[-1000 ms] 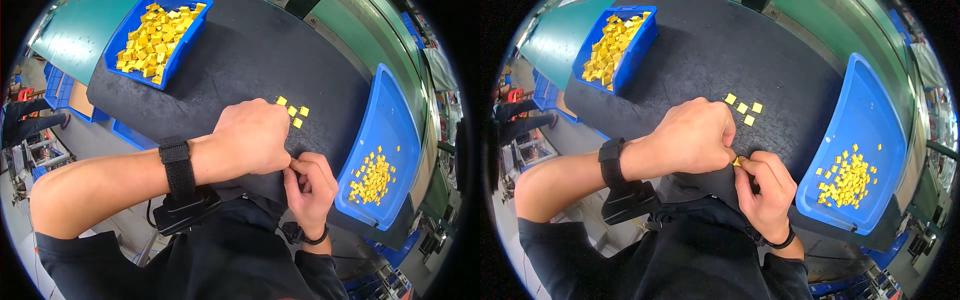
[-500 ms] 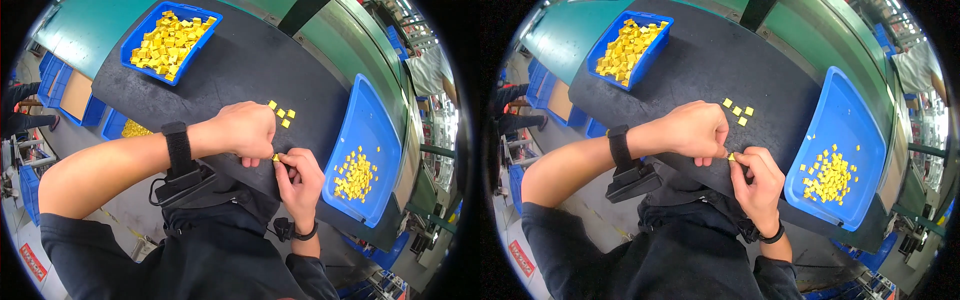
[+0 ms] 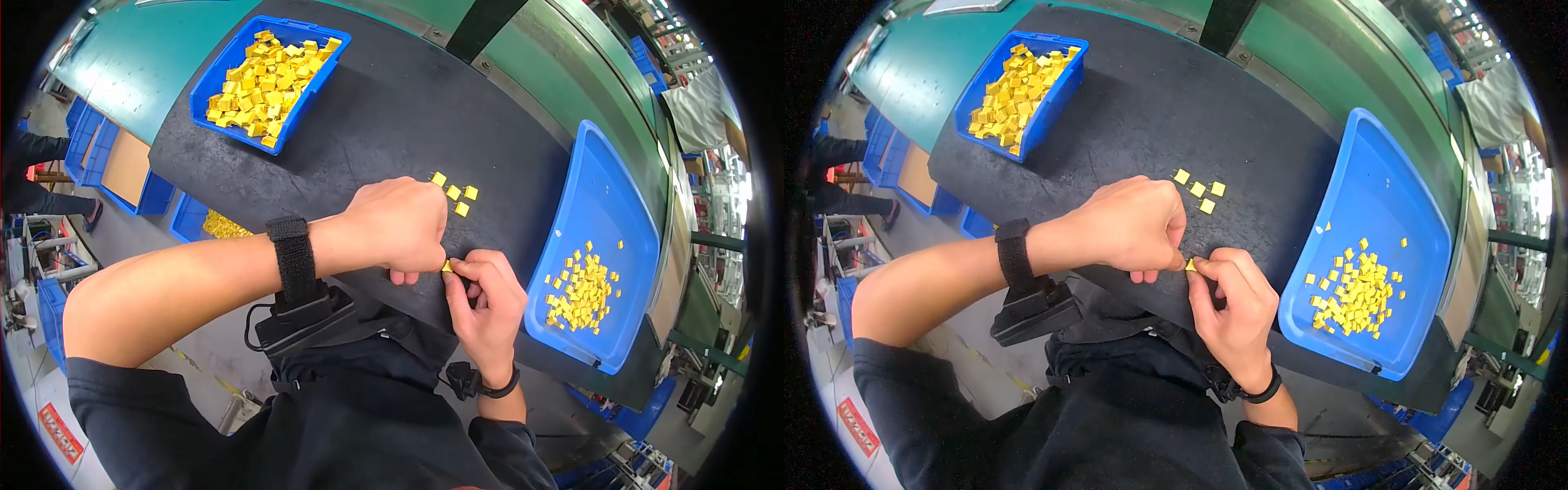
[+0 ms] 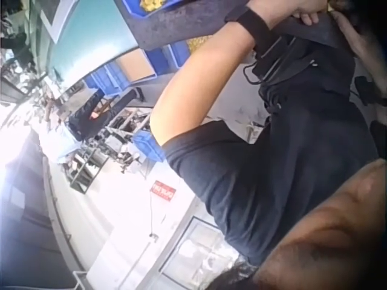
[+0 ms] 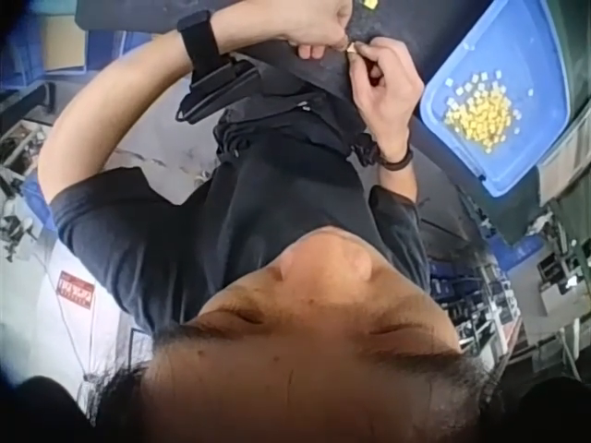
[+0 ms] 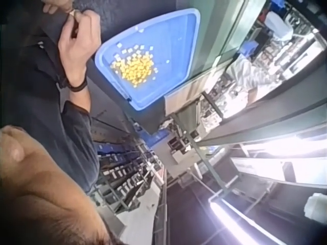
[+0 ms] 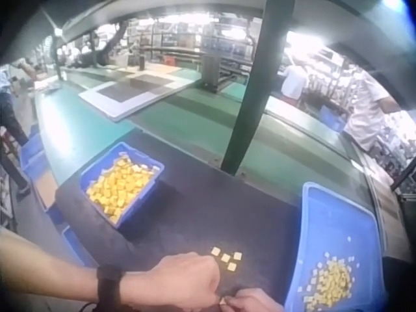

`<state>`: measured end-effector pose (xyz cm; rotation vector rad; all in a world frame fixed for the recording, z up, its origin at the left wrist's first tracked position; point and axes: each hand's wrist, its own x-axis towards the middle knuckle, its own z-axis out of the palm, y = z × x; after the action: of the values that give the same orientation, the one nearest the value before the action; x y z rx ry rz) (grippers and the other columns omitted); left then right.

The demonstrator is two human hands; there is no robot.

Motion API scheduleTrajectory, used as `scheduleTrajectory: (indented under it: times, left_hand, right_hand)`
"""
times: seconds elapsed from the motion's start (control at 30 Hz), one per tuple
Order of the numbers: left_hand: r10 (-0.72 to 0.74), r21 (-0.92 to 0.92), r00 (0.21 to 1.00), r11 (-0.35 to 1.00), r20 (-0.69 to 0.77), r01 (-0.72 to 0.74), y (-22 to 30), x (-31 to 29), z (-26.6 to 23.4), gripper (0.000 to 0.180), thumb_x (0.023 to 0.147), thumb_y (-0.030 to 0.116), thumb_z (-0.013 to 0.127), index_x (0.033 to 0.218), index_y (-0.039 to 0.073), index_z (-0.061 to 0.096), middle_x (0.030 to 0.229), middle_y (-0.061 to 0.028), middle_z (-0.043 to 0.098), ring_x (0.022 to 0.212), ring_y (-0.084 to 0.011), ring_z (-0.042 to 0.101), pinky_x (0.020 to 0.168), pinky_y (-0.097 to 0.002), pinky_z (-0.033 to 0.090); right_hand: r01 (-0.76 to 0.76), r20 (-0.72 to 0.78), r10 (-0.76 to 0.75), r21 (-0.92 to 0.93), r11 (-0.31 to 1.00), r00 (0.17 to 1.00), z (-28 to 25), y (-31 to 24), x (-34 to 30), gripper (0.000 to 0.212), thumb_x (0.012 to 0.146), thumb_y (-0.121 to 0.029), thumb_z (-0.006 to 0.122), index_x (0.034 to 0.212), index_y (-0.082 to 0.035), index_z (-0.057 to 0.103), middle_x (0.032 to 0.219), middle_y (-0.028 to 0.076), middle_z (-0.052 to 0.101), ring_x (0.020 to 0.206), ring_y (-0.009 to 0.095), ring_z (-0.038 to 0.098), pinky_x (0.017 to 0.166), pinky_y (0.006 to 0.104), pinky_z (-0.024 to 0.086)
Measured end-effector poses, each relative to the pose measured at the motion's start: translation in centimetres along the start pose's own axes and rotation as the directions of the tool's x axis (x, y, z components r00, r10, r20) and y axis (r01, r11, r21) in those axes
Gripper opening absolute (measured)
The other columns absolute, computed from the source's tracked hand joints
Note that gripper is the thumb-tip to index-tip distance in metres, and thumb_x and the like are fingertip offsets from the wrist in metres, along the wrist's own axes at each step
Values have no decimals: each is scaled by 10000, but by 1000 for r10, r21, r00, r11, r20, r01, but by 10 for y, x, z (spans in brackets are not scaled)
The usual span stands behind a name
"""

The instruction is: The person picks up yellow components from a blue bin, joins them together by hand on a black mat, and places the assembled pieces into a blue tray.

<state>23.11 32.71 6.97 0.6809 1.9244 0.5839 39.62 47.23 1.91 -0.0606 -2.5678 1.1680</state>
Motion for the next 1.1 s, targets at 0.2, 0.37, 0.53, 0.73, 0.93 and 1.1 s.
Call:
scheduleTrajectory:
  times: [0.2, 0.37, 0.53, 0.73, 0.93, 1.1]
  left_hand:
    - [7, -9, 1000, 1000, 18, -7, -1, 2, -1, 191, 874, 128, 769, 730, 6, 741, 704, -89, 790, 696, -182, 806, 716, -337, 627]
    - [15, -21, 1000, 1000, 18, -14, -1, 1, -2, 189, 870, 111, 761, 728, -9, 734, 698, -108, 785, 688, -188, 804, 702, -338, 627]
    - [17, -20, 1000, 1000, 0, -17, 0, 1, -1, 182, 861, 97, 759, 723, -18, 728, 686, -114, 778, 680, -193, 802, 689, -338, 625]
    - [5, -40, 1000, 999, -5, -6, 0, 1, 0, 170, 846, 87, 754, 717, -20, 722, 673, -114, 770, 668, -196, 798, 683, -339, 624]
    - [17, -38, 999, 999, -27, -18, -1, 0, 1, 147, 825, 82, 745, 713, -11, 722, 657, -103, 763, 658, -193, 795, 677, -335, 620]
    - [17, -23, 999, 1000, -51, -18, 1, 0, 3, 142, 823, 89, 743, 715, 0, 722, 651, -88, 762, 654, -190, 793, 685, -332, 620]
  right_hand:
    - [1, 1, -1, 1, 1000, 1000, 0, -1, 0, 178, 848, 97, 826, 985, 26, 737, 974, 52, 676, 658, 74, 489, 568, 229, 391]
    - [12, 2, -12, -3, 1000, 1000, -1, 0, 1, 186, 840, 102, 829, 985, 28, 737, 973, 55, 677, 658, 78, 500, 568, 229, 399]
    - [11, 3, -11, -2, 1000, 1000, -2, -1, 1, 186, 840, 102, 830, 984, 28, 738, 972, 57, 678, 656, 80, 504, 568, 229, 402]
    - [7, 4, -7, -4, 1000, 1000, -1, -1, 2, 183, 841, 102, 828, 983, 31, 737, 971, 59, 679, 658, 79, 504, 566, 231, 392]
    - [19, 8, -19, -4, 1000, 1000, -1, 0, 2, 184, 839, 107, 827, 981, 33, 735, 976, 61, 682, 659, 79, 500, 565, 232, 381]
    - [12, 4, -12, -45, 999, 1000, -3, -3, 3, 196, 807, 80, 837, 954, -4, 738, 938, 82, 705, 647, 178, 635, 538, 289, 488]
